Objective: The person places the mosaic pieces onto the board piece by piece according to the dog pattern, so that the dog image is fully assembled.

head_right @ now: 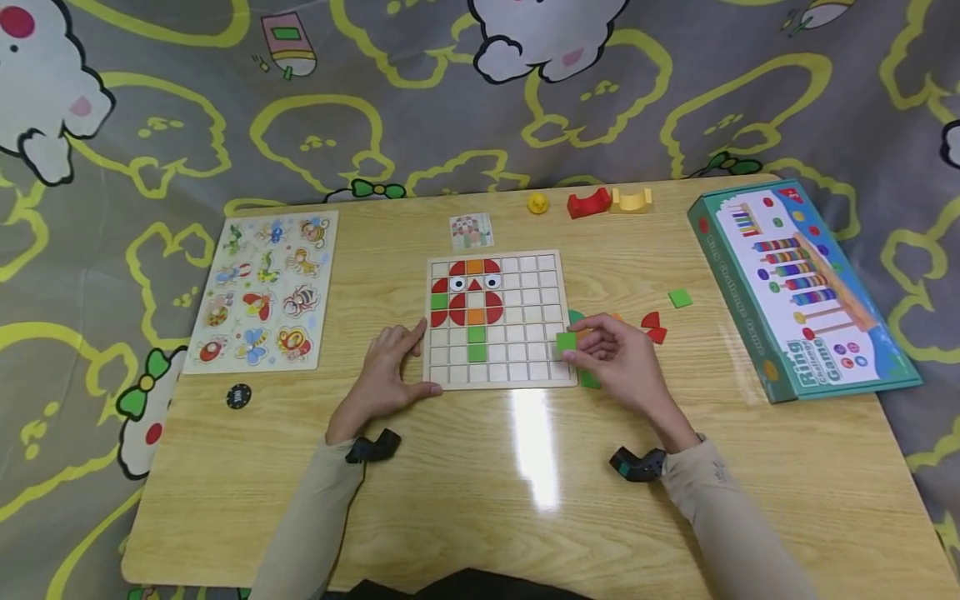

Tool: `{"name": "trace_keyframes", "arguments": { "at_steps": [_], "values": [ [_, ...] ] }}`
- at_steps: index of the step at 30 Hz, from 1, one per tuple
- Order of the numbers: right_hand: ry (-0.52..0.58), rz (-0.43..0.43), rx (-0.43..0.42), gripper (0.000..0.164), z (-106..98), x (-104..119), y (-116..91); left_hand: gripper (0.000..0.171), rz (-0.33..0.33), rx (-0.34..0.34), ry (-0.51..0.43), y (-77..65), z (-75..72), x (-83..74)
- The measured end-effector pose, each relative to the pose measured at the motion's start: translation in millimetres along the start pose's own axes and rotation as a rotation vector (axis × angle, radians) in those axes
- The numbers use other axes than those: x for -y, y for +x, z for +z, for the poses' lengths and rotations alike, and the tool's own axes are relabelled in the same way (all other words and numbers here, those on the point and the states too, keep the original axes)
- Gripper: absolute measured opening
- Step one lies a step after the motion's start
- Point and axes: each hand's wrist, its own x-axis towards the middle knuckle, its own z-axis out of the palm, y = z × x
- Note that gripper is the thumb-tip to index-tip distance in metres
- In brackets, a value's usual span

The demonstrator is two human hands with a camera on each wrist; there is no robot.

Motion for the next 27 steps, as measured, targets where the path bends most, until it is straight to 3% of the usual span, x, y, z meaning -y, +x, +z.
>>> {"name": "trace_keyframes", "arguments": {
  "at_steps": [7, 16, 27],
  "values": [
    [0.059, -0.032, 0.066, 0.032, 42, -11, 11, 0.108, -0.009, 0.006, -0.006, -0.6, -1.7, -2.0],
    [-0.156, -0.284, 0.145, 0.032, 81, -8, 22, 0.108, -0.011, 0.015, -0.011, 0.5, -2.2, -3.8],
    [-0.345, -0.289, 0.187, 0.037, 94, 2, 26, 0.108, -0.007, 0.015, -0.011, 0.6, -3.4, -3.9]
  ]
}}
